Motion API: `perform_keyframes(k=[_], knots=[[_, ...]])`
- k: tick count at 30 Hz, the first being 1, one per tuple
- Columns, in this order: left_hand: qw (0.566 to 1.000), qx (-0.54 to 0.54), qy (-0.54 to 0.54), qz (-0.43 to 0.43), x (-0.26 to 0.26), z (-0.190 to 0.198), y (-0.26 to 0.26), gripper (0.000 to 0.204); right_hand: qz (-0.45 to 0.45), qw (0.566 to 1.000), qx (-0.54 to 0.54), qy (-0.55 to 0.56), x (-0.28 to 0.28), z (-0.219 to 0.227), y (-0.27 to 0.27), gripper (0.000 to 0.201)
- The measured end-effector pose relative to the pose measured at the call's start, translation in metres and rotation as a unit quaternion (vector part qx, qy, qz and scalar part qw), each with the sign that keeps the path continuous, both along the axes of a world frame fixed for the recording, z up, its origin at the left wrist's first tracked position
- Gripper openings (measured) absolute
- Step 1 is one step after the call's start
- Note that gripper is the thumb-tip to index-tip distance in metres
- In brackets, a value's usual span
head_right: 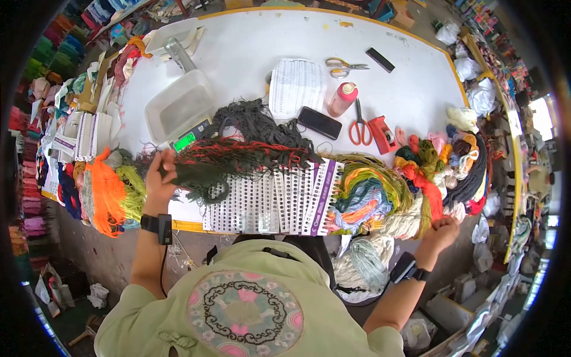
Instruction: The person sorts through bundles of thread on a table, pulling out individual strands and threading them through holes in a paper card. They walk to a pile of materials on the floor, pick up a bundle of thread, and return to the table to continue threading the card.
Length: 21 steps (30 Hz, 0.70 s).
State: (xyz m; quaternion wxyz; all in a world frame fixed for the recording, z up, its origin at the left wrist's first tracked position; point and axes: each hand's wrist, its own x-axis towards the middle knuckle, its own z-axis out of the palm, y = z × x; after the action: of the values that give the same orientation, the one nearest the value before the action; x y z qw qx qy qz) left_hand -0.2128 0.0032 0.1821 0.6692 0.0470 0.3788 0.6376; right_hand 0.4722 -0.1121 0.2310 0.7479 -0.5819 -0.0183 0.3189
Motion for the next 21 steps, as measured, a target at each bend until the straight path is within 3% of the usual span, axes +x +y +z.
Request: perform_keyframes(k=[2,3,4,5,6,8,11,14,16,19,21], knots=[[0.984,-0.064,0.089,-0.141,0.051,0.007,-0.002,0.025,-0.1,0.964,-0.056,-0.242,-0.009,0.012,0.009,0.011],[0.957,-0.059,0.137,-0.249,0.08,-0.002,-0.004,0.025,0.014,0.927,-0.095,-0.362,-0.012,-0.013,0.016,0.009],[0.916,-0.051,0.183,-0.354,0.111,-0.016,-0.006,0.029,0.126,0.864,-0.131,-0.47,-0.019,-0.046,0.026,0.01],[0.901,-0.102,0.123,-0.403,0.142,-0.032,-0.005,0.031,0.199,0.922,-0.095,-0.32,-0.04,-0.062,0.035,0.012],[0.88,-0.154,0.061,-0.445,0.172,-0.049,-0.005,0.033,0.234,0.916,-0.155,-0.288,-0.091,-0.045,0.05,0.012],[0.857,-0.201,0.081,-0.467,0.225,-0.075,-0.007,0.029,0.4,0.867,-0.076,-0.287,-0.123,-0.073,0.064,0.007],[0.853,-0.169,0.175,-0.462,0.269,-0.101,-0.008,0.028,0.468,0.825,-0.111,-0.297,-0.165,-0.077,0.072,0.008],[0.848,-0.176,0.199,-0.459,0.29,-0.104,0.002,0.03,0.515,0.805,-0.137,-0.259,-0.166,-0.086,0.079,0.008],[0.842,-0.185,0.217,-0.457,0.298,-0.103,0.012,0.032,0.524,0.809,-0.139,-0.228,-0.16,-0.099,0.086,0.008],[0.799,-0.149,0.322,-0.486,0.299,-0.112,0.023,0.028,0.565,0.768,-0.161,-0.257,-0.159,-0.122,0.097,0.008],[0.818,-0.151,0.344,-0.436,0.298,-0.113,0.031,0.027,0.599,0.745,-0.129,-0.263,-0.169,-0.147,0.103,0.009]])
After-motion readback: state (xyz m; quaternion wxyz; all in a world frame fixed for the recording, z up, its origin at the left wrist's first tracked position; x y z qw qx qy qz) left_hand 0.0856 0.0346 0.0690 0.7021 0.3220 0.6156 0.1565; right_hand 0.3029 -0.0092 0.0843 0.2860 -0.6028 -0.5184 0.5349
